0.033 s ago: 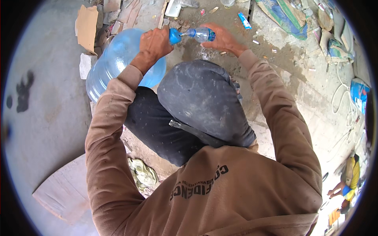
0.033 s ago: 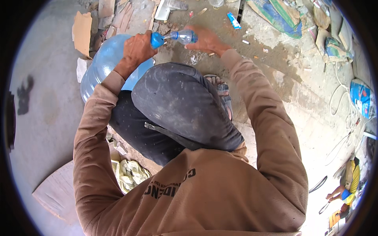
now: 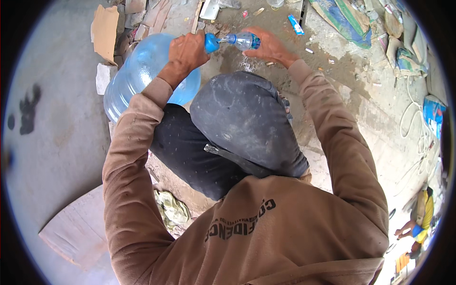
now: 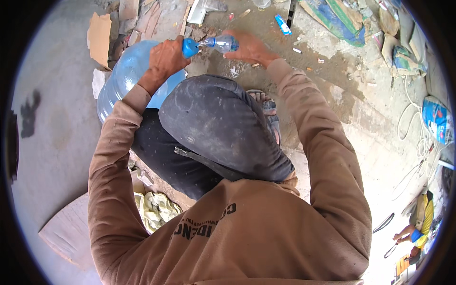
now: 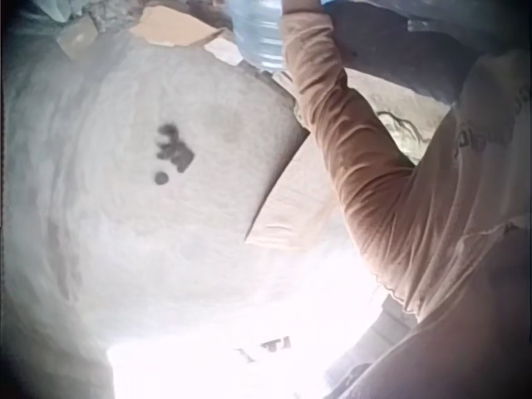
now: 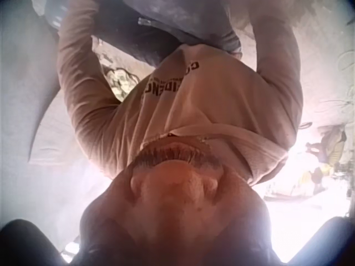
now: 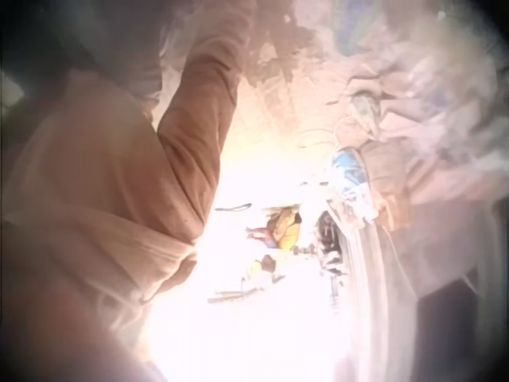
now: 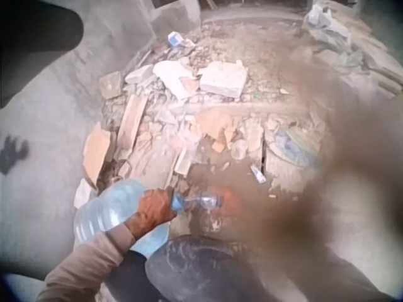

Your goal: The person pours water from a large blue jug into a smaller clear plastic bottle at a construction site.

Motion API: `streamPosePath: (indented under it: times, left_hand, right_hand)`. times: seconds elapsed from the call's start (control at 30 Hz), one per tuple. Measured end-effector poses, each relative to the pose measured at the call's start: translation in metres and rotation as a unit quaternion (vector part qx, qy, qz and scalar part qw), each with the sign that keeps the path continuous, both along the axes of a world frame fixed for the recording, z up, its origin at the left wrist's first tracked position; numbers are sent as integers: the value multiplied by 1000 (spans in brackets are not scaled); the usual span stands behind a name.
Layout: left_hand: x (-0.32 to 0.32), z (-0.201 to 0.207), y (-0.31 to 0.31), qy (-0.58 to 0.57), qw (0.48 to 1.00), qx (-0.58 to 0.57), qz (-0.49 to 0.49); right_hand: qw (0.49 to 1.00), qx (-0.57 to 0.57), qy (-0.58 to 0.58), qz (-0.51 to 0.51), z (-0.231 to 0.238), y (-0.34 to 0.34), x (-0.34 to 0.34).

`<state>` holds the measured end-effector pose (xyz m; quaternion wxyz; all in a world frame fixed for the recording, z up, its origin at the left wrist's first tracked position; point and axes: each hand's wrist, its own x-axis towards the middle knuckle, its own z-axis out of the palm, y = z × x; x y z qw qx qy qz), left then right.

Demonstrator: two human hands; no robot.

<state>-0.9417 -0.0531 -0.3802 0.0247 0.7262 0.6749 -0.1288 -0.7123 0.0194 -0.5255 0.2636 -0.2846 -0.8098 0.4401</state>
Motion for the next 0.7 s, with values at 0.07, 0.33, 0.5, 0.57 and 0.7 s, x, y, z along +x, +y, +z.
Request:
streamPosePath:
  times: [0.07,0.33,0.5,0.57,0.7]
  left_hand:
    - [0,1,-1,5,1000,-10,5]
    - [5,3,-1,10,1000,-9,10]
    - [2,2,-2,-3,1000,-14,-3]
    - [3,2,-4,2,1000,-18,-2]
    - [3,4,-5,-2,1000,-19,-4]
  right_hand:
    - [1000,12,-4,-1,4,-1,-2]
    - [999,47,-13,4,9,1,-1]
    - [1000,9,-2,-3,7,0,-3]
    - [1000,6,-9,3,6,0,-1]
    - [999,-21,-32,9,4,-4,3]
